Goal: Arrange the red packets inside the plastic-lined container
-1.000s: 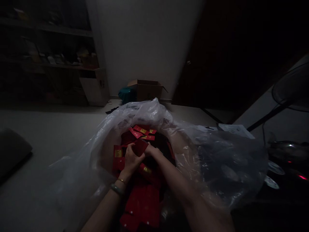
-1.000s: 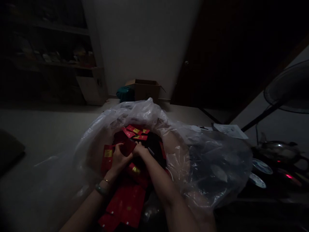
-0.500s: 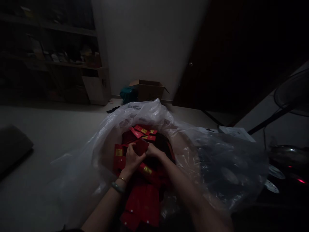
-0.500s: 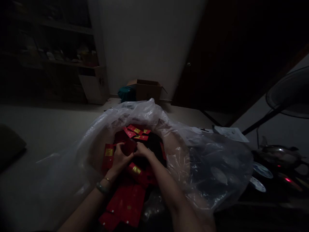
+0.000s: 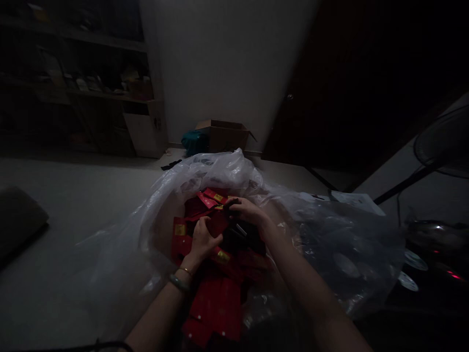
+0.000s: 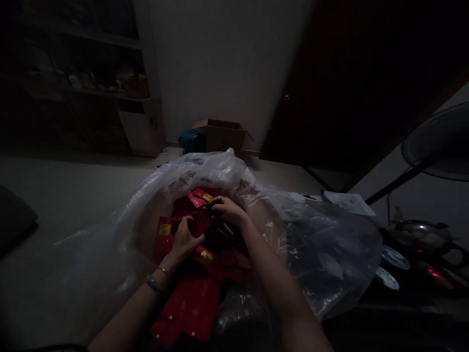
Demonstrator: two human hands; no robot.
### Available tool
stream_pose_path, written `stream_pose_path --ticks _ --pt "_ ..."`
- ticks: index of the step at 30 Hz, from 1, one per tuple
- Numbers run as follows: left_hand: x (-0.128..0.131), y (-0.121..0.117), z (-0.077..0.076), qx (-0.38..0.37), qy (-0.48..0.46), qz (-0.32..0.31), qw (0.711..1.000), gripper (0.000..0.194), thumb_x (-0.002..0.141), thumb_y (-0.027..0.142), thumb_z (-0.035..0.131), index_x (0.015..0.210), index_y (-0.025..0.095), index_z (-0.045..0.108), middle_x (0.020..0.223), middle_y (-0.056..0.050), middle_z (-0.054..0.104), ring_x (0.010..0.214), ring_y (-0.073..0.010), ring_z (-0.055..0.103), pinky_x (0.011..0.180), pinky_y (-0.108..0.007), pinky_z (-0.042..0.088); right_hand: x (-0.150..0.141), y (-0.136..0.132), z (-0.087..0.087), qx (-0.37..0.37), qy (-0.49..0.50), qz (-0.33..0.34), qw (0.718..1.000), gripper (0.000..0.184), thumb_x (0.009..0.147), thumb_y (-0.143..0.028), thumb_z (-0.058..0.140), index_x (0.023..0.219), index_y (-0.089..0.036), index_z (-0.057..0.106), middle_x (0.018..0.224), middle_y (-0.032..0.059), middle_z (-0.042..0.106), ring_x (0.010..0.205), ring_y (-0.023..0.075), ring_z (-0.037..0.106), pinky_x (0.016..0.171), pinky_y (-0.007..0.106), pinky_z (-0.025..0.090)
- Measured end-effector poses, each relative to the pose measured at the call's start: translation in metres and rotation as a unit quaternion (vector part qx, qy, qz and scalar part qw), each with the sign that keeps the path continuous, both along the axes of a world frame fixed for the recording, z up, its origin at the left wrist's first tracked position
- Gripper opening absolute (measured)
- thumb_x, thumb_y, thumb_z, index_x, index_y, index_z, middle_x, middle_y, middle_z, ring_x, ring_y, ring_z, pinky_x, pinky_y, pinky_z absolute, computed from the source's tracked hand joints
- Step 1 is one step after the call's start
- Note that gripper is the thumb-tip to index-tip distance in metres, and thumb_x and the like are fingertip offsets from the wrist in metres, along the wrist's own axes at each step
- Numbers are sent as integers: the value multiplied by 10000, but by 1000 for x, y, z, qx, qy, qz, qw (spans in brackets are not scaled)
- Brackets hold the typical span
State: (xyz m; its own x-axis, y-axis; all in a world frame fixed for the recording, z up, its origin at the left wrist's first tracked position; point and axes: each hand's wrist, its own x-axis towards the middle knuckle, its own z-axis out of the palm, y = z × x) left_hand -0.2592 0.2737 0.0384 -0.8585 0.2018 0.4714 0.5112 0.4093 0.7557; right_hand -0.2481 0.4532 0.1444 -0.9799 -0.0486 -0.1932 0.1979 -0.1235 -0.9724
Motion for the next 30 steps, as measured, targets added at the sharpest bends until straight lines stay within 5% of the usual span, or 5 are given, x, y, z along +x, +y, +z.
stream_pose_path --ticks 8,15,22,30 --pt "2 -1 3 11 -29 -50 998 488 592 255 689 1013 196 449 972 -60 569 928 -247 596 837 -413 488 -2 2 -5 132 28 43 990 264 586 -141 616 849 -159 635 753 -5 642 644 116 581 584 222 475" --pt "4 -2 5 5 -41 -69 997 486 592 265 697 1008 189 458 964 -60 569 917 -247 598 819 -403 490 -2 1 -2 254 106 116 954 272 582 -149 663 853 -163 663 824 0 645 746 155 585 661 257 469" --pt "2 -2 2 -2 -60 -72 996 493 594 257 698 1015 181 452 964 -64 568 901 -238 590 801 -387 486 -6 -11 -5 354 167 93 916 341 546 -201 778 855 -167 636 864 4 626 823 175 574 755 293 457" --pt "0 -1 -3 0 -61 -49 997 508 596 254 706 1025 184 445 975 -68 562 926 -251 591 813 -405 491 -2 -25 -4 391 151 108 902 331 652 -292 745 930 -160 621 903 21 646 831 171 598 717 273 471"
